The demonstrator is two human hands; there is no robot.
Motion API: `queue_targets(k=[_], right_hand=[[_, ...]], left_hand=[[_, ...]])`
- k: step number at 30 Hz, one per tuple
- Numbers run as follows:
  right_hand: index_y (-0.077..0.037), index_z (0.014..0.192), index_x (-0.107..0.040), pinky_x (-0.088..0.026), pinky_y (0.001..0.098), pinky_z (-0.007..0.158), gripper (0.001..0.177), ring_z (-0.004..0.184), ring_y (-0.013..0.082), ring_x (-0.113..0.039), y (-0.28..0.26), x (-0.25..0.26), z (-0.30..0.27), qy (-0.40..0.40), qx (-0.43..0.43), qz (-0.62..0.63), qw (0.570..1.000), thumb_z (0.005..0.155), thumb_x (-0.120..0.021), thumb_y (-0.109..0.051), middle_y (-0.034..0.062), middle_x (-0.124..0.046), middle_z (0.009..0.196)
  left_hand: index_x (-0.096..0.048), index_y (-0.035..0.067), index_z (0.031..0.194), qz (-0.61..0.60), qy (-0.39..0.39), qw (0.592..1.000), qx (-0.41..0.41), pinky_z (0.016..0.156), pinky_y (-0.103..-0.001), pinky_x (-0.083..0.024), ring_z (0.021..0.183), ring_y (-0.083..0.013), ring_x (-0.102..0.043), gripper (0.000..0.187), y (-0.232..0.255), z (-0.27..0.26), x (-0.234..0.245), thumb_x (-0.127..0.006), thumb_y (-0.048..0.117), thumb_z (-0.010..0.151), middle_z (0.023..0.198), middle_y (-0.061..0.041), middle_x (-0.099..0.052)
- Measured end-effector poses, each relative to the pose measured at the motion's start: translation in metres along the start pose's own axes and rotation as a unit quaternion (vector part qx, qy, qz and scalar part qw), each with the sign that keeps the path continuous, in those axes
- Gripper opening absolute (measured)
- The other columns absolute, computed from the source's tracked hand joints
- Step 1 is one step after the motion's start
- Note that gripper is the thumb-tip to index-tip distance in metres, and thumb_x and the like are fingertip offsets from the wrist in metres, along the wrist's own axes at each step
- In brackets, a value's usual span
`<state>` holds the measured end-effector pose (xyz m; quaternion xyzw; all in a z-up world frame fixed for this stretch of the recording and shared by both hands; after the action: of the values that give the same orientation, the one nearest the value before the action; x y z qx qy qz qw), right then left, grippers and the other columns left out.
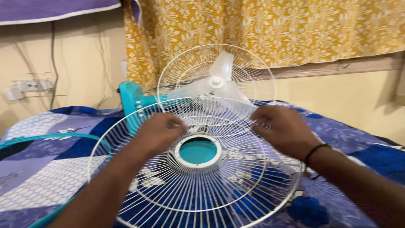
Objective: The person uses a yellow screwdriver to loosen screws on the front fan cage, then removes the cage. They unscrew the central hub nut and detach the fan blades from the motor shaft, placing the parts aside.
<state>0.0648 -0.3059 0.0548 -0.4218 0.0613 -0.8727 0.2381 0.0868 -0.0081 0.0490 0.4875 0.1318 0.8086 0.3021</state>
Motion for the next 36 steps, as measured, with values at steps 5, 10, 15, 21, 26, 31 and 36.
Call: queue_targets(k=[5,10,15,21,26,31,36], right_hand=[[-0.028,0.128,-0.068,-0.040,0.0602,0.104,0.050,0.132,0.0265,-0.057,-0.037,-0.050,-0.003,-0.109,-0.020,-0.090,0.990,0.082,-0.075,-0.047,0.0039,-0.066,0.134],[-0.033,0.133,-0.061,-0.037,0.0560,0.115,0.055,0.136,0.0226,-0.055,-0.054,-0.086,-0.009,-0.234,-0.049,-0.091,0.967,0.082,-0.073,-0.051,-0.0020,-0.061,0.140],[-0.029,0.127,-0.068,-0.046,0.0442,0.108,0.052,0.129,0.0189,-0.061,-0.073,-0.092,-0.017,-0.260,0.029,-0.037,0.964,0.082,-0.074,-0.053,-0.0008,-0.069,0.129],[-0.024,0.129,-0.068,-0.054,0.0358,0.100,0.053,0.116,0.0190,-0.071,-0.094,-0.072,-0.036,-0.314,0.114,0.043,0.941,0.084,-0.071,-0.052,0.0049,-0.075,0.119],[-0.023,0.126,-0.069,-0.055,0.0354,0.099,0.055,0.117,0.0158,-0.070,-0.106,-0.060,-0.048,-0.324,0.118,0.068,0.936,0.082,-0.070,-0.055,0.0034,-0.076,0.121],[-0.027,0.119,-0.077,-0.051,0.0398,0.104,0.042,0.116,0.0221,-0.072,-0.088,-0.036,-0.032,-0.174,0.099,-0.025,0.980,0.087,-0.069,-0.053,-0.0004,-0.078,0.123],[-0.020,0.119,-0.072,-0.046,0.0603,0.095,0.039,0.117,0.0308,-0.064,-0.038,0.022,-0.025,0.089,-0.006,-0.093,0.992,0.085,-0.073,-0.039,0.0109,-0.070,0.124]], left_hand=[[-0.075,0.011,0.116,0.116,0.184,0.968,0.125,0.097,-0.045,-0.052,0.111,-0.0370,-0.069,0.042,-0.074,-0.053,0.099,-0.075,0.037,0.082,0.116,-0.019,-0.074],[-0.067,0.005,0.124,0.100,0.287,0.931,0.200,0.094,-0.047,-0.050,0.109,-0.0391,-0.066,0.055,-0.117,-0.109,0.134,-0.079,0.032,0.078,0.117,-0.023,-0.069],[-0.067,-0.005,0.115,-0.335,0.166,0.869,0.325,0.074,-0.050,-0.061,0.087,-0.0395,-0.072,0.035,-0.145,-0.119,0.059,-0.067,0.019,0.090,0.105,-0.023,-0.074],[-0.055,-0.010,0.120,-0.435,0.209,0.784,0.391,0.067,-0.050,-0.062,0.079,-0.0418,-0.072,0.031,-0.132,-0.130,0.054,-0.048,0.014,0.101,0.108,-0.027,-0.070],[-0.044,-0.008,0.129,-0.452,0.233,0.781,0.364,0.061,-0.044,-0.060,0.075,-0.0391,-0.070,0.034,-0.128,-0.121,0.063,-0.047,0.014,0.103,0.112,-0.029,-0.068],[-0.046,-0.009,0.132,-0.469,0.226,0.785,0.336,0.055,-0.042,-0.059,0.068,-0.0368,-0.071,0.039,-0.128,-0.108,0.076,-0.045,0.015,0.102,0.111,-0.028,-0.070],[-0.040,-0.007,0.136,-0.466,0.232,0.791,0.321,0.054,-0.043,-0.057,0.069,-0.0373,-0.068,0.042,-0.127,-0.098,0.082,-0.046,0.017,0.102,0.112,-0.028,-0.070]])
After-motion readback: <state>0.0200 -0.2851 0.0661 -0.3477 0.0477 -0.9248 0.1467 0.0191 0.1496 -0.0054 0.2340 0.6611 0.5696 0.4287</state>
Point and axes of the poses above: each hand's wrist, its own z-axis towards the middle knuckle, its own x-axis out of the back of the hand, y = z × x, the point moved 10 cm from there along z, towards the middle knuckle
